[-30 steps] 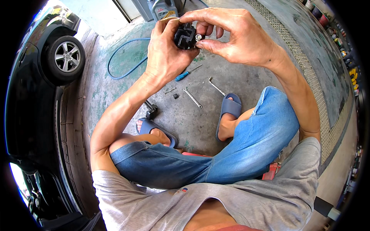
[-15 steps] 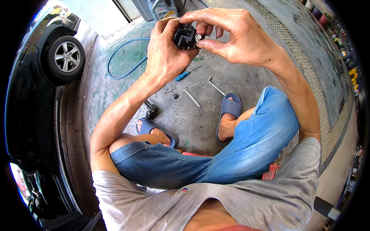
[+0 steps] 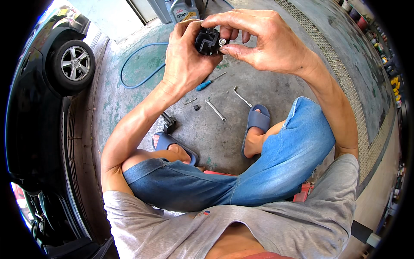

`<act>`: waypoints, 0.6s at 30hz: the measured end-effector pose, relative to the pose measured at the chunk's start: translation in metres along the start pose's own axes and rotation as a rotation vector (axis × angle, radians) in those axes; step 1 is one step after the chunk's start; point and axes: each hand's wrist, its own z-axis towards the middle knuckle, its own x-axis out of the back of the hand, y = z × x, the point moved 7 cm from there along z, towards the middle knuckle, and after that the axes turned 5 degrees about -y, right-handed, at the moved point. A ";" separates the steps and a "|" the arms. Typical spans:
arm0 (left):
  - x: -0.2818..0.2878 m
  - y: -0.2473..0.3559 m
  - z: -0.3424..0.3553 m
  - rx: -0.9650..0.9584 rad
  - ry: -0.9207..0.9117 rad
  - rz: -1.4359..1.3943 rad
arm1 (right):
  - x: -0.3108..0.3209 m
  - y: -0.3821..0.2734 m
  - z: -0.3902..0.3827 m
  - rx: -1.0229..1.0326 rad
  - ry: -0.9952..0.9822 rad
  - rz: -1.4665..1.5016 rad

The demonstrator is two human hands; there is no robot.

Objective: The person disassembles and reassembles a small black mechanical component by hand, unscrewing and re-inserting tiny bolts and pins using a small open-ended wrench.

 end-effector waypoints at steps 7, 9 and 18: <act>0.000 0.001 0.000 -0.011 0.012 0.006 | 0.000 0.001 0.000 0.026 0.021 0.017; 0.000 0.000 0.000 0.001 0.006 0.001 | -0.001 0.001 0.000 0.007 0.005 0.015; 0.000 0.001 0.000 0.005 0.002 0.011 | -0.001 0.002 -0.001 0.020 0.013 0.018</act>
